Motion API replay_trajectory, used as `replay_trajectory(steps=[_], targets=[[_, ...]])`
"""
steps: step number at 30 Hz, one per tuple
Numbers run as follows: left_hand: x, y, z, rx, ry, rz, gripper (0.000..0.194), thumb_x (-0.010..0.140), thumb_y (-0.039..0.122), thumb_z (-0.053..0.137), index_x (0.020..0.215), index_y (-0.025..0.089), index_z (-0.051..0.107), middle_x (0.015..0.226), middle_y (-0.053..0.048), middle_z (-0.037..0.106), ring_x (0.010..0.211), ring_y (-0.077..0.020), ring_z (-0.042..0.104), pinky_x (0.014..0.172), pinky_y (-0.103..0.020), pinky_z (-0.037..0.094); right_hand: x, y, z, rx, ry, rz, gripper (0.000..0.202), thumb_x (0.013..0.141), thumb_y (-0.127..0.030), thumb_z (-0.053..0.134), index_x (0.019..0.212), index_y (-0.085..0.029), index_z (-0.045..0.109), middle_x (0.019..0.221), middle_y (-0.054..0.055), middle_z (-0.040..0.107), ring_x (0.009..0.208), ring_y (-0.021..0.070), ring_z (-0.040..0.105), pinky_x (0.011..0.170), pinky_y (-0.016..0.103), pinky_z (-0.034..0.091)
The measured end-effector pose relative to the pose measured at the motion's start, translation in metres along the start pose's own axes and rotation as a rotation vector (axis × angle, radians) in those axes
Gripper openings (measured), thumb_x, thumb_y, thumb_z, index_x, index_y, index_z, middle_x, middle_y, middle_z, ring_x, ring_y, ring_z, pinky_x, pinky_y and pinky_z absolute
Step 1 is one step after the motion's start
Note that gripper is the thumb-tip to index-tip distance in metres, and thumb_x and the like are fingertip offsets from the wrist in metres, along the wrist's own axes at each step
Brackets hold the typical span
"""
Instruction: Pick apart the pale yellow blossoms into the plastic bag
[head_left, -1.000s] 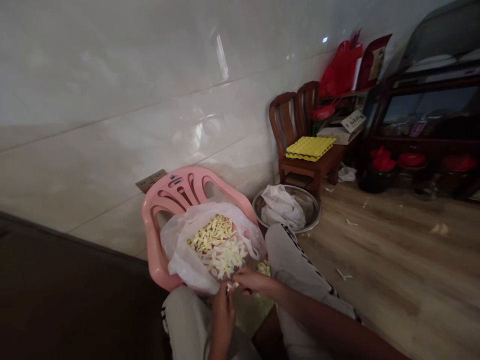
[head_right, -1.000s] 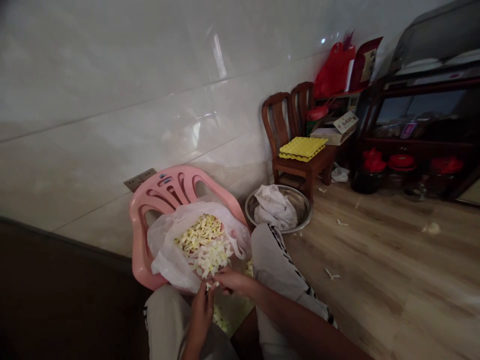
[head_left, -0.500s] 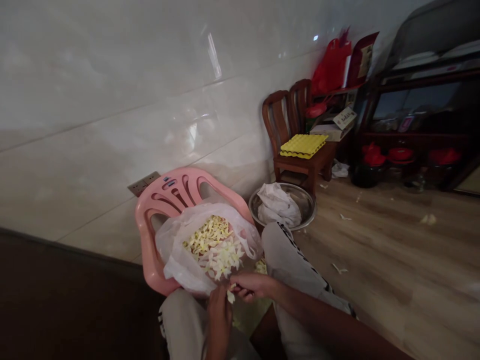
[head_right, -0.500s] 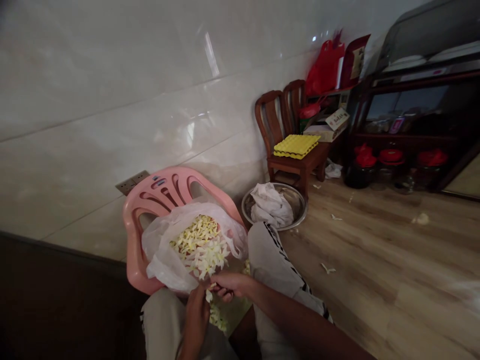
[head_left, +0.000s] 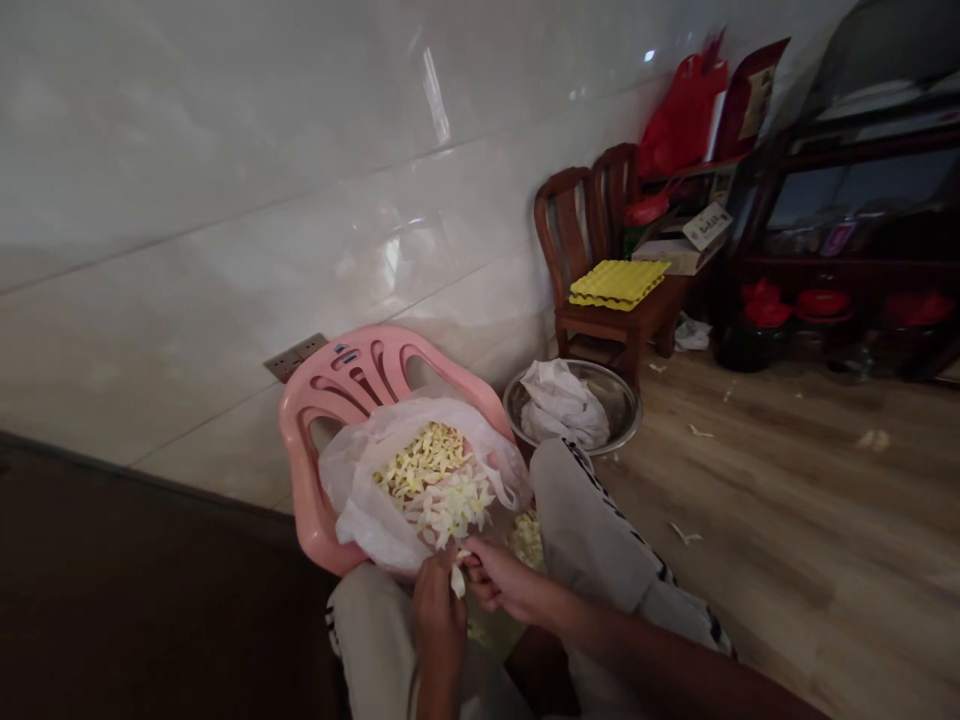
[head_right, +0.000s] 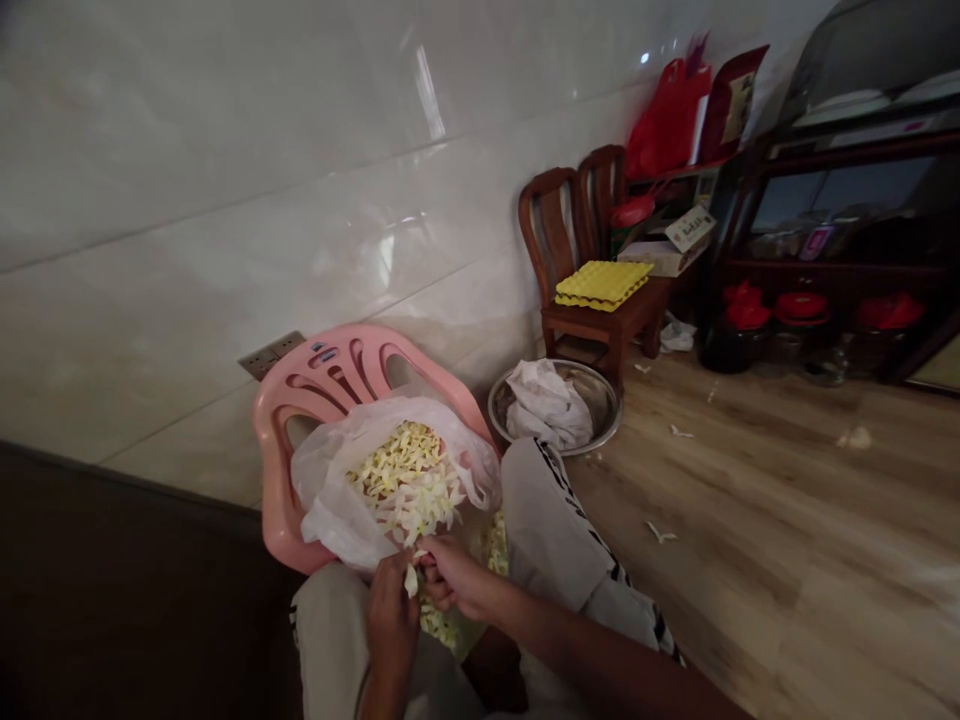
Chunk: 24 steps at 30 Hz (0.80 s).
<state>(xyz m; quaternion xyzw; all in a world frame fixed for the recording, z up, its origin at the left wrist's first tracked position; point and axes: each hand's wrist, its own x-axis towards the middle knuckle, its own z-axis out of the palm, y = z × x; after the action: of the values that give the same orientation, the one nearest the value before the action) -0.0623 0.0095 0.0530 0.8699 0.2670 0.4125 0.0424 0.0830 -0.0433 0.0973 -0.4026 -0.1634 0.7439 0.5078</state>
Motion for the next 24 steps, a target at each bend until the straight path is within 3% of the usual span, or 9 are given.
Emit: replay_trajectory(steps=[4, 8, 15, 24], targets=[[0.003, 0.007, 0.001, -0.067, 0.030, -0.085, 0.047, 0.072, 0.004, 0.043, 0.111, 0.017, 0.064, 0.098, -0.008, 0.072, 0.093, -0.0228, 0.068, 0.081, -0.036, 0.056, -0.002, 0.000, 0.005, 0.003, 0.063, -0.106, 0.029, 0.083, -0.033, 0.048, 0.062, -0.022, 0.032, 0.047, -0.012, 0.021, 0.037, 0.0044, 0.012, 0.036, 0.018, 0.008], [0.004, 0.010, -0.001, -0.158, 0.028, -0.155, 0.038, 0.079, 0.009, 0.045, 0.109, 0.018, 0.065, 0.096, -0.007, 0.073, 0.091, -0.0226, 0.068, 0.080, -0.035, 0.056, 0.000, 0.002, 0.003, -0.040, 0.034, -0.175, 0.029, 0.081, -0.033, 0.049, 0.059, -0.022, 0.033, 0.045, -0.012, 0.024, 0.035, 0.0044, 0.015, 0.034, 0.019, 0.009], [-0.002, 0.005, 0.004, -0.119, 0.046, -0.189, 0.029, 0.085, 0.014, 0.046, 0.104, 0.018, 0.067, 0.094, -0.008, 0.074, 0.090, -0.0231, 0.069, 0.079, -0.036, 0.057, 0.005, -0.006, -0.006, -0.210, 0.008, -0.129, 0.034, 0.084, -0.037, 0.047, 0.057, -0.022, 0.035, 0.042, -0.011, 0.028, 0.033, 0.0044, 0.017, 0.034, 0.020, 0.008], [-0.004, -0.001, 0.004, -0.027, 0.054, 0.064, 0.045, 0.081, 0.004, 0.041, 0.116, 0.018, 0.066, 0.103, -0.010, 0.073, 0.098, -0.0230, 0.068, 0.083, -0.037, 0.056, 0.008, -0.004, -0.014, -0.113, -0.063, 0.005, 0.029, 0.081, -0.031, 0.044, 0.055, -0.022, 0.034, 0.043, -0.010, 0.023, 0.034, 0.0059, 0.014, 0.034, 0.019, 0.008]])
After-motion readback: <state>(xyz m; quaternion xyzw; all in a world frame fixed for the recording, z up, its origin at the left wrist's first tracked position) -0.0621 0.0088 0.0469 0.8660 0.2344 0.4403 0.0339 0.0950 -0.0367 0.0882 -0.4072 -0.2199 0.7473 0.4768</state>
